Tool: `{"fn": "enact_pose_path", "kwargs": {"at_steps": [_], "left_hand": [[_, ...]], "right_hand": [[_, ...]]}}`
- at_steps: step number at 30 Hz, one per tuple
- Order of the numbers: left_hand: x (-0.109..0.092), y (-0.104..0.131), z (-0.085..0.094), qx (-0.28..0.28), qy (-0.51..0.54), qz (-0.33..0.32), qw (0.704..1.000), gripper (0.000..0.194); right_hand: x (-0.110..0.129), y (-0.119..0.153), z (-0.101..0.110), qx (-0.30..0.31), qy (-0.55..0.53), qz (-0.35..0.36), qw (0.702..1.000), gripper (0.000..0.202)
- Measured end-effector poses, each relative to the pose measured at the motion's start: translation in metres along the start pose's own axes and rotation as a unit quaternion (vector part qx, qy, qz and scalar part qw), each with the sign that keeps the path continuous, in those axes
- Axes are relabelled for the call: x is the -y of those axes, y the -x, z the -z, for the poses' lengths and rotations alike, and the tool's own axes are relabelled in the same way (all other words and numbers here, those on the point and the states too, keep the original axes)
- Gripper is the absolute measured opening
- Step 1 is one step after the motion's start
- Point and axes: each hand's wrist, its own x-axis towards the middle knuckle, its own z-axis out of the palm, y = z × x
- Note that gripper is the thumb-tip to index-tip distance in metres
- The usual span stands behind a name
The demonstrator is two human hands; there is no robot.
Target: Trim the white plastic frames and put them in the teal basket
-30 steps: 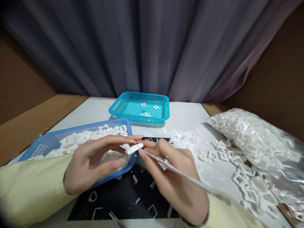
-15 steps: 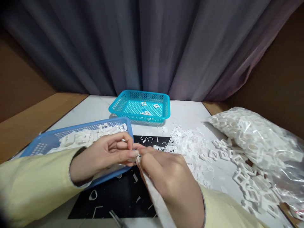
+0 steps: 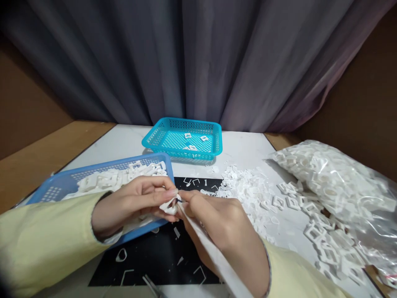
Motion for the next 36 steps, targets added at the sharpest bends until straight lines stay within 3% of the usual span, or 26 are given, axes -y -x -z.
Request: {"fn": "enact_pose_path", "kwargs": {"at_steps": [10,14,18,27,36], "left_hand": [[0.001,-0.001,0.001,0.000,0.024,0.010,1.000,0.018],[0.001,0.001,0.002,-0.004,0.029,-0.002,1.000,0.017],[0.000,0.001,0.001,-0.017,0.029,-0.006,0.999,0.017],[-0.001,0.002,0.001,-0.100,0.003,-0.023,0.995,0.013],[-0.001,0.001,0.002,-0.106,0.002,-0.022,0.994,0.014]], "right_hand": [[-0.003,0.000,0.002,0.017,-0.041,-0.028,0.999,0.014],[-0.005,-0.002,0.005,0.042,-0.093,-0.064,0.993,0.008],[-0.010,-0.007,0.007,0.048,-0.136,-0.073,0.987,0.015],[-0.011,-0.006,0.007,0.038,-0.139,-0.065,0.987,0.015],[-0.011,-0.005,0.002,0.035,-0.107,-0.064,0.992,0.018]]}}
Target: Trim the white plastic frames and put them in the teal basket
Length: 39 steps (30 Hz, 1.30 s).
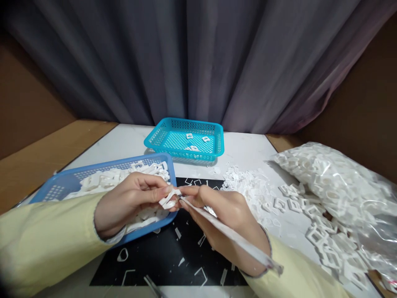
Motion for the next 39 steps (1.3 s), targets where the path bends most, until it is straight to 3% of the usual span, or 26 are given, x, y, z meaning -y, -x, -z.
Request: {"fn": "enact_pose_path", "kwargs": {"at_steps": [11,18,22,28,33,39], "left_hand": [[-0.001,0.003,-0.003,-0.032,-0.102,-0.066,0.992,0.014],[-0.001,0.004,-0.003,-0.021,-0.126,-0.082,0.988,0.015],[0.000,0.005,-0.004,-0.006,-0.086,-0.070,0.994,0.018],[-0.001,0.001,-0.002,0.034,0.063,0.008,0.997,0.018],[-0.002,-0.002,0.001,0.063,0.080,0.019,0.995,0.017],[0.001,-0.003,0.002,0.060,0.088,0.011,0.994,0.015]], "right_hand": [[0.000,-0.002,0.000,-0.017,0.000,0.004,1.000,0.016],[-0.001,-0.001,0.001,0.000,-0.011,-0.007,1.000,0.014],[-0.001,0.000,0.001,0.003,-0.017,-0.008,1.000,0.013],[0.002,-0.002,0.002,-0.017,-0.017,-0.019,1.000,0.015],[0.009,-0.003,0.007,-0.033,-0.051,-0.053,0.997,0.018],[0.009,-0.005,0.007,-0.005,-0.061,-0.069,0.996,0.014]]}}
